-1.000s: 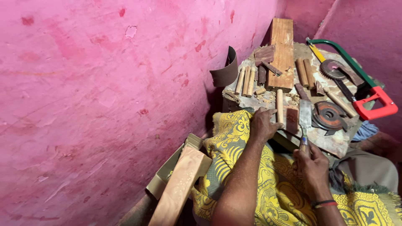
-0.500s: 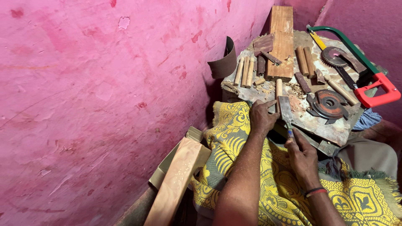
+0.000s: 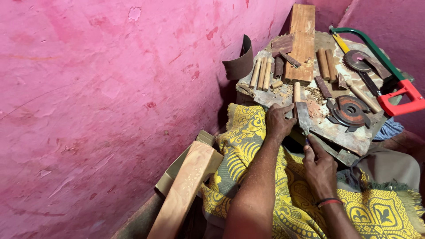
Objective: The person carves a cylindrical wooden dowel using a chisel, shaping rounded ends and grooves. They repeatedly rotate the dowel and remove wood shavings, then place the finished piece among other similar dowels on the work surface.
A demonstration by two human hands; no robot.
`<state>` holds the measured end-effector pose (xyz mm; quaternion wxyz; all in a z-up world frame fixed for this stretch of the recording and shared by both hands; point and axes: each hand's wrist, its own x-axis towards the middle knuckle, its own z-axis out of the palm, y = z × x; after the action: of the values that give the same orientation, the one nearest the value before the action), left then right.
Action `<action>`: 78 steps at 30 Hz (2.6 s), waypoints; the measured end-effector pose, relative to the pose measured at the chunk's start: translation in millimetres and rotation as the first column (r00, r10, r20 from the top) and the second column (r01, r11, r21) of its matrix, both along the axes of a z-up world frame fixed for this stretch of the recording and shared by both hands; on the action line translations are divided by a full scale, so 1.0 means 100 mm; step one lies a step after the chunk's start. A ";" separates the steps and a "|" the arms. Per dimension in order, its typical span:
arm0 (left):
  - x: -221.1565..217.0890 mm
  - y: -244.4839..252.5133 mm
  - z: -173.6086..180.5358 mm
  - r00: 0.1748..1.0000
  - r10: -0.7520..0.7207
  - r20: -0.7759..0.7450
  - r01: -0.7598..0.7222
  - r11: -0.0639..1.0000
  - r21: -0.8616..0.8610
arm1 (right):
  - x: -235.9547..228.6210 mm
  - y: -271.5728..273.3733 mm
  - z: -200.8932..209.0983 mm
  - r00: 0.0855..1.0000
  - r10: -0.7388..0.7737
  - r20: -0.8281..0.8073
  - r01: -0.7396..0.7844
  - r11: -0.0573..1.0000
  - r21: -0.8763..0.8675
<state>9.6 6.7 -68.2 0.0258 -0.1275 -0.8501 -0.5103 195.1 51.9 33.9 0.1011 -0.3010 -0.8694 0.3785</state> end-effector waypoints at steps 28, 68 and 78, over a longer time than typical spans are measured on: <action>0.02 -0.08 0.13 0.999 -0.007 -0.050 0.008 1.000 0.000 | -0.58 0.27 -0.25 0.982 0.053 -0.180 -0.045 0.998 0.046; 0.00 -0.05 0.15 0.964 -0.235 -0.122 0.212 0.961 -0.181 | -0.12 0.19 -0.33 0.974 0.033 -0.224 -0.044 0.998 -0.042; -0.04 -0.07 0.18 0.960 -0.279 0.040 0.281 0.942 -0.185 | -0.19 0.16 -0.21 0.997 -0.049 -0.057 0.046 0.998 -0.039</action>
<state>5.9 -0.5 -50.3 -0.0646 -0.2455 -0.8681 -0.4265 176.4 68.3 13.0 0.1294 -0.3124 -0.8514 0.4010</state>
